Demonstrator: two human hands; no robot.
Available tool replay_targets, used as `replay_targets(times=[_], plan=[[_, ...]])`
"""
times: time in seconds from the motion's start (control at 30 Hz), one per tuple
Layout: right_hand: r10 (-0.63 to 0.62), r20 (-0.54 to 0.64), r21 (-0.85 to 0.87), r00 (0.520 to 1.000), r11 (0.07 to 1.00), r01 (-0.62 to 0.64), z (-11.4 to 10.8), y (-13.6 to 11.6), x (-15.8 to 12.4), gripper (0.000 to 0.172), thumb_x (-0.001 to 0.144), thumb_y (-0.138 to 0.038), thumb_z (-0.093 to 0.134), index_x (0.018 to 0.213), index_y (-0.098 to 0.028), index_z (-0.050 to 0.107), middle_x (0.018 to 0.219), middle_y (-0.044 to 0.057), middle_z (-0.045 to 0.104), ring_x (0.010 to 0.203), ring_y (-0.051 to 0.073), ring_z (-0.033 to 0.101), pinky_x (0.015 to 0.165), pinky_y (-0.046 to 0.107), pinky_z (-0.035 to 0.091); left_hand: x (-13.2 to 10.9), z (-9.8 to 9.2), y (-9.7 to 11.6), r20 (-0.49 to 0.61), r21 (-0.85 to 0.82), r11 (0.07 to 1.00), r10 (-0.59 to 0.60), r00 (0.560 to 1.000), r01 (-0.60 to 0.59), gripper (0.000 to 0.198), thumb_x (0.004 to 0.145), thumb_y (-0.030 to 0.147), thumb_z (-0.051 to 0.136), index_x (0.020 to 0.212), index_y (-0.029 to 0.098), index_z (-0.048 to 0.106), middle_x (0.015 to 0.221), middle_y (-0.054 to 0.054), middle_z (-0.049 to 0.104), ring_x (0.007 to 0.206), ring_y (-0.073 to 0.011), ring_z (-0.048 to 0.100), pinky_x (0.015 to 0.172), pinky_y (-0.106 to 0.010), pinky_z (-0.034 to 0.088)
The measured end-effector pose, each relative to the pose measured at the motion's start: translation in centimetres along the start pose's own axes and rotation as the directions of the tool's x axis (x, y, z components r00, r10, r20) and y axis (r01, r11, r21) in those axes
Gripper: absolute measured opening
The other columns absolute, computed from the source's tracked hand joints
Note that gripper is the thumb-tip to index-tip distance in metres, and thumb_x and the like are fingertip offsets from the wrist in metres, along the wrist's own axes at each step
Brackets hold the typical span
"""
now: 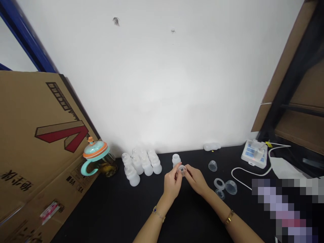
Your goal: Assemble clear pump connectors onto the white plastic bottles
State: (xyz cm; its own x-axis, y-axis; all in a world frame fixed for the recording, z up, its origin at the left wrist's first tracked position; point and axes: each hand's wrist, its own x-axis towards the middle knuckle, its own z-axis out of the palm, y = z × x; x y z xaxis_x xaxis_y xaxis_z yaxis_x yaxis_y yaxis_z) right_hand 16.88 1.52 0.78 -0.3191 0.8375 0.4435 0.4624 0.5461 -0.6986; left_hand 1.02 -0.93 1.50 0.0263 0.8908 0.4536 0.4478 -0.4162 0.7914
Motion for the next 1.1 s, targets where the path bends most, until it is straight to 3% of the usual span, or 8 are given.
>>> replay_targets(times=[0.47, 1.1], plan=[[0.062, -0.021, 0.126, 0.998, 0.99, -0.059, 0.23, -0.28, 0.19, 0.039, 0.105, -0.048, 0.039, 0.077, -0.023, 0.052, 0.064, -0.003, 0.054, 0.056, 0.015, 0.051, 0.056, 0.026, 0.036, -0.03, 0.52, -0.24, 0.009, -0.23, 0.969, -0.088, 0.996, 0.088, 0.05, 0.102, 0.053, 0.047, 0.122, 0.015, 0.071, 0.063, -0.001, 0.066, 0.048, -0.0121, 0.056, 0.05, -0.022, 0.046], [0.037, -0.049, 0.123, 0.998, 0.992, -0.03, -0.11, -0.88, 0.26, 0.037, 0.103, -0.045, 0.043, 0.076, -0.023, 0.055, 0.059, -0.004, 0.052, 0.055, 0.014, 0.05, 0.055, 0.026, 0.036, 0.01, 0.41, 0.27, -0.025, -0.283, 0.955, -0.094, 0.995, 0.084, 0.05, 0.098, 0.054, 0.052, 0.118, 0.013, 0.074, 0.062, -0.001, 0.065, 0.045, -0.0093, 0.05, 0.047, -0.021, 0.042]])
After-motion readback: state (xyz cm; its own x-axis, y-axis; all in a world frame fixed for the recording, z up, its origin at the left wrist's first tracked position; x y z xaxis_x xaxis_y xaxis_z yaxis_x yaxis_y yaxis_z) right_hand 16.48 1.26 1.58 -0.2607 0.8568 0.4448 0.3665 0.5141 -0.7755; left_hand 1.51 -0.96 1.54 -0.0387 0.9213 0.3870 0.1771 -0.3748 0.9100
